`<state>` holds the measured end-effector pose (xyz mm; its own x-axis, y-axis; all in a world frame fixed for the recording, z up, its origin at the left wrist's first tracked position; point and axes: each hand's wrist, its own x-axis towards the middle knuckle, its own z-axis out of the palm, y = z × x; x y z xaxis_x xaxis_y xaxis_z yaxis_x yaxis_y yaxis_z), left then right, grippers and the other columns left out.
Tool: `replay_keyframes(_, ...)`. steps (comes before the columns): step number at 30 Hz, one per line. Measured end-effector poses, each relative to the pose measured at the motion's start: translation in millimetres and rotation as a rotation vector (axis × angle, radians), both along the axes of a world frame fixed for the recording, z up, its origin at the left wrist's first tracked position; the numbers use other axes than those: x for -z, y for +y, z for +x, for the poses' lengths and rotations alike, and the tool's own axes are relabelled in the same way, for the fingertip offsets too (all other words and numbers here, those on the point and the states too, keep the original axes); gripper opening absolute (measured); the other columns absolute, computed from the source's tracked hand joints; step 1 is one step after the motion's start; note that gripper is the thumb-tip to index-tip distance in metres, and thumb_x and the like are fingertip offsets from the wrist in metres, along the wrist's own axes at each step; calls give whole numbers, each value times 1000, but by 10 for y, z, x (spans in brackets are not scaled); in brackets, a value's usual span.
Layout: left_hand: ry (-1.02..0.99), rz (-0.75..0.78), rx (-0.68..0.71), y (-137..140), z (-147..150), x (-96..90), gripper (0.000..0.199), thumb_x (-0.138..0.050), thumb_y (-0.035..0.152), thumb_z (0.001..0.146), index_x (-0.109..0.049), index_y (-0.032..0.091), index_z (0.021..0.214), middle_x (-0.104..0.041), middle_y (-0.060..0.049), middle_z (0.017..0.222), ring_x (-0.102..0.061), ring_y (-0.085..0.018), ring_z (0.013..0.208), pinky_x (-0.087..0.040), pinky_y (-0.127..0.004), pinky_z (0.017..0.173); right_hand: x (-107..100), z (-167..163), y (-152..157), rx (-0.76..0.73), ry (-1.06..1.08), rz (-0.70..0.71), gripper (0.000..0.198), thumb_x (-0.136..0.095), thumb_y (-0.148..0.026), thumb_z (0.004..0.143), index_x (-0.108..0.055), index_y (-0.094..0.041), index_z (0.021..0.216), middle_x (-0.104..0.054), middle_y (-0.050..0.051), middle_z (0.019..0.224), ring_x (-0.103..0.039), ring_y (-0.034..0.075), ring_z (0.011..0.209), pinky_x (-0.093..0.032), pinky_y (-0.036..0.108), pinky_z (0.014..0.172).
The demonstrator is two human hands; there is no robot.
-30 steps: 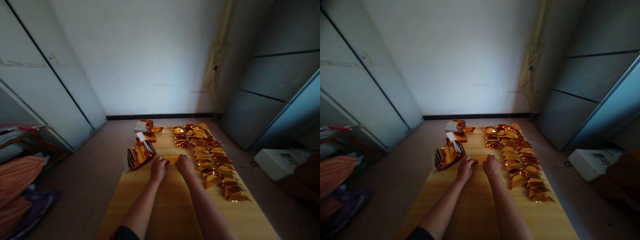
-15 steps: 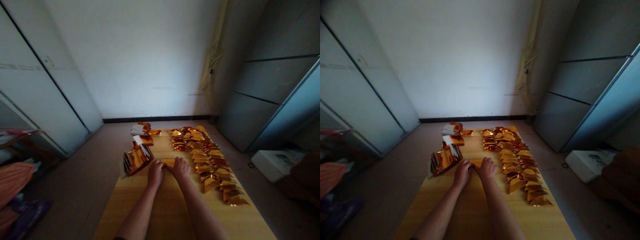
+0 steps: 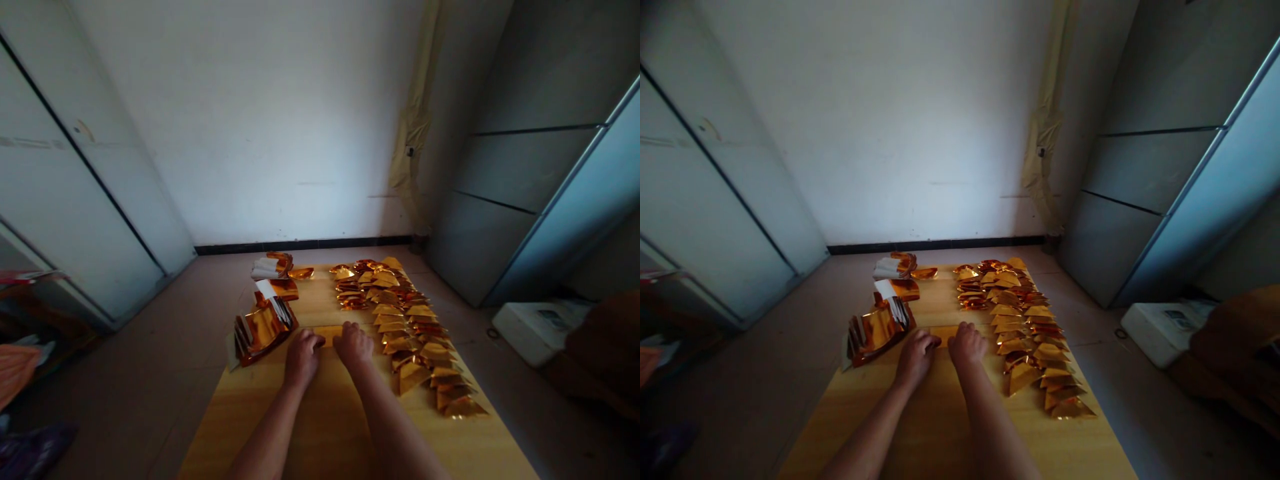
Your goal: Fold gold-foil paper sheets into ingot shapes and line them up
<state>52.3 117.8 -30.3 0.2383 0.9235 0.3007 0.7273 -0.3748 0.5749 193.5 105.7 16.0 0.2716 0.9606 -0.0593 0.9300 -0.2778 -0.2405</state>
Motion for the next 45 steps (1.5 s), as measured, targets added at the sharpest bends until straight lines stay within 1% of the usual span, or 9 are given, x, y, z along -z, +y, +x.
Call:
replay_keyframes(3,32,7,-9,-10,5,-18,28,-51,2,74,-70,19,86,-62,-5,85,-57,-17,87,-44,-28,81,-16,-102,19,15,-20,27,33,-55,-40,82,-61,-16,104,-65,16,103,-64,28,92,-48,38,74)
replay_keyframes(6,43,7,1,-11,1,-16,24,-51,6,77,-70,19,85,-61,-5,85,-57,-17,86,-44,-28,79,-49,-131,36,37,-17,7,34,-58,-42,82,-61,-16,104,-64,17,104,-64,29,93,-48,38,74)
replay_keyframes(20,14,0,9,5,-24,-3,39,-47,-7,70,-72,20,84,-64,-4,84,-59,-15,87,-45,-27,79,5,61,63,-7,26,-41,29,-42,-16,85,-63,-18,105,-66,13,103,-66,23,92,-48,29,70)
replay_keyframes(26,7,-21,0,7,-14,-18,38,-45,-5,72,-72,19,84,-64,-4,84,-58,-16,87,-45,-27,80,-10,56,46,1,39,-24,29,-41,-14,85,-63,-15,105,-66,14,104,-66,23,92,-48,30,71)
replay_keyframes(30,-13,-37,0,4,-6,-43,36,-45,-4,73,-72,19,84,-63,-4,84,-58,-15,87,-44,-27,80,-36,9,26,10,36,-9,29,-51,-30,83,-62,-15,105,-65,14,103,-65,26,94,-48,33,73)
replay_keyframes(33,6,-35,-15,-5,0,-70,31,-48,-1,74,-71,19,83,-63,-4,84,-58,-16,88,-44,-28,81,-58,-43,6,9,29,5,49,-60,-52,76,-60,-15,107,-64,16,104,-64,29,95,-48,37,75)
replay_keyframes(36,26,-19,-15,-8,2,-85,26,-51,5,77,-70,19,84,-63,-5,86,-58,-18,89,-44,-30,82,-78,-85,-10,14,9,5,57,-63,-58,72,-59,-15,108,-63,16,106,-63,29,96,-48,38,77)
replay_keyframes(41,34,-24,3,8,-10,-64,26,-51,4,78,-70,20,85,-64,-5,87,-58,-17,89,-44,-29,82,-89,-85,-13,10,24,-10,55,-65,-55,71,-58,-16,109,-62,15,108,-62,28,99,-47,38,79)
replay_keyframes(45,23,-21,8,14,-17,-35,29,-47,2,79,-70,19,85,-64,-5,87,-58,-16,88,-44,-28,82,-75,-9,-15,-3,51,-24,43,-66,-40,72,-57,-18,108,-63,13,109,-62,26,98,-47,35,78)
